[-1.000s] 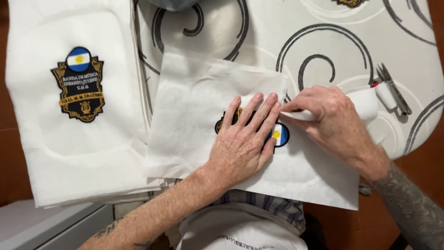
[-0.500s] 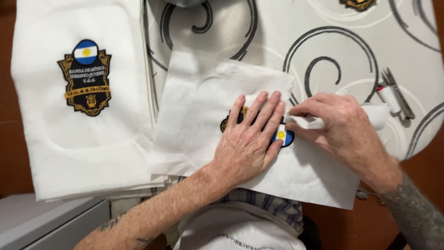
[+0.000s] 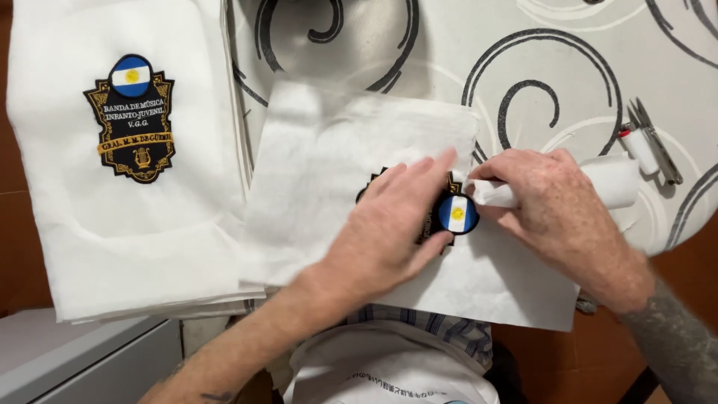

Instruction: Finishing embroidered patches by trimming threads, peeling them from backing, and singeing edges with a lighter.

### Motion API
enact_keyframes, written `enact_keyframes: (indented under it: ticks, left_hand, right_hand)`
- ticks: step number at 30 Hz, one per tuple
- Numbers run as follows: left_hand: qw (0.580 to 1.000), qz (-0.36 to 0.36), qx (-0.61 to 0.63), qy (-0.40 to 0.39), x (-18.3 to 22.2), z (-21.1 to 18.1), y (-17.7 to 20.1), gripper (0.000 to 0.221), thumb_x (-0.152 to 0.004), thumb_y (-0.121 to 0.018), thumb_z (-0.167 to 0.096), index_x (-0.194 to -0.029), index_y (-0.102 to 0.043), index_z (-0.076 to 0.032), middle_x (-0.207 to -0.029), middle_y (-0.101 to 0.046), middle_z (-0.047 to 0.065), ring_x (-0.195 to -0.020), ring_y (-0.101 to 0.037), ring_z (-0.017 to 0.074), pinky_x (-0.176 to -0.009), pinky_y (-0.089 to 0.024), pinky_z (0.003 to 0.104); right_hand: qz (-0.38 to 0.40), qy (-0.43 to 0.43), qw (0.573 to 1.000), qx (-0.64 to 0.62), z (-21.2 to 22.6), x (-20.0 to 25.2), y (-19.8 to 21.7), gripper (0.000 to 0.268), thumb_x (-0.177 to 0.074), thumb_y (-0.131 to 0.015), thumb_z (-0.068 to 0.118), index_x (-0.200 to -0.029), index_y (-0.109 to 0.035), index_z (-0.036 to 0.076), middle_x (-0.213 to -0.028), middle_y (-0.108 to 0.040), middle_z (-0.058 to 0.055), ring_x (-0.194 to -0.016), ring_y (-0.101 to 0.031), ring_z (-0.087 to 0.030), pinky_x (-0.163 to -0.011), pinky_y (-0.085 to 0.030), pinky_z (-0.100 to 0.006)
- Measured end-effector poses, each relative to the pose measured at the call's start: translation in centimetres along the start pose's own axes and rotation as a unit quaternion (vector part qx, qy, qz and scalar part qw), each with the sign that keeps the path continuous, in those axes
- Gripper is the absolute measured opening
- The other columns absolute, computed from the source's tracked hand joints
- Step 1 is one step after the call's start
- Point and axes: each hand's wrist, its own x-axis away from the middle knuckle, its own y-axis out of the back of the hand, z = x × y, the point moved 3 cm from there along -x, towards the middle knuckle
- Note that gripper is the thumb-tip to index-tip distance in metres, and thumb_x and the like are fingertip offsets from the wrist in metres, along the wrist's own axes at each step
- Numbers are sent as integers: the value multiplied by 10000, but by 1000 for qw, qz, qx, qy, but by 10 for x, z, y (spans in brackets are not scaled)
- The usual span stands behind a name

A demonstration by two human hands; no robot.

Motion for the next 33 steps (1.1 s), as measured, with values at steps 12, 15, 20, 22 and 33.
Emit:
enact_keyframes:
  ticks: [12, 15, 20, 22, 33]
  left_hand:
    - [985, 59, -158, -28, 21, 7, 3, 642, -845, -521, -404, -1314, -341, -4, -1405, -284, 176, -1319, -264, 294, -1087, -182, 406]
    - [981, 82, -166, -53, 12, -2, -2, 649, -855, -478, -413, -1339, -309, -14, -1420, -272, 164, -1328, -254, 279, -1098, -154, 413]
    - [966, 59, -243, -66, 4, -4, -13, 665, -854, -399, -526, -1317, -349, -51, -1365, -357, 148, -1230, -370, 249, -1017, -285, 396]
    - [965, 49, -246, -76, 3, -2, -11, 690, -837, -404, -555, -1321, -347, -66, -1342, -375, 121, -1159, -402, 225, -940, -328, 374]
    - [955, 21, -288, -74, 6, -6, -10, 677, -834, -410, -503, -1332, -349, -49, -1355, -380, 123, -1189, -402, 233, -957, -332, 372]
  right_hand:
    - [4, 24, 1000, -4, -3, 1, 0, 417, -632, -737, 200, -1031, -624, 154, -978, -661, -27, -954, -605, -157, -850, -408, -433]
    - [11, 13, 1000, 6, -6, 1, -1, 441, -626, -736, 202, -1050, -618, 166, -1008, -653, -18, -995, -585, -159, -863, -380, -427]
    - [10, -6, 1000, -4, -1, 2, 2, 454, -641, -723, 279, -1062, -608, 153, -1036, -641, -26, -996, -577, -169, -860, -372, -443]
    - [-8, 0, 999, -41, 5, 0, 5, 350, -678, -722, 273, -984, -632, 129, -894, -668, -19, -850, -616, -153, -776, -413, -395]
    - [-53, 76, 995, -46, -6, 13, -14, 351, -684, -711, 176, -1016, -606, 141, -911, -651, -31, -811, -603, -158, -750, -402, -366]
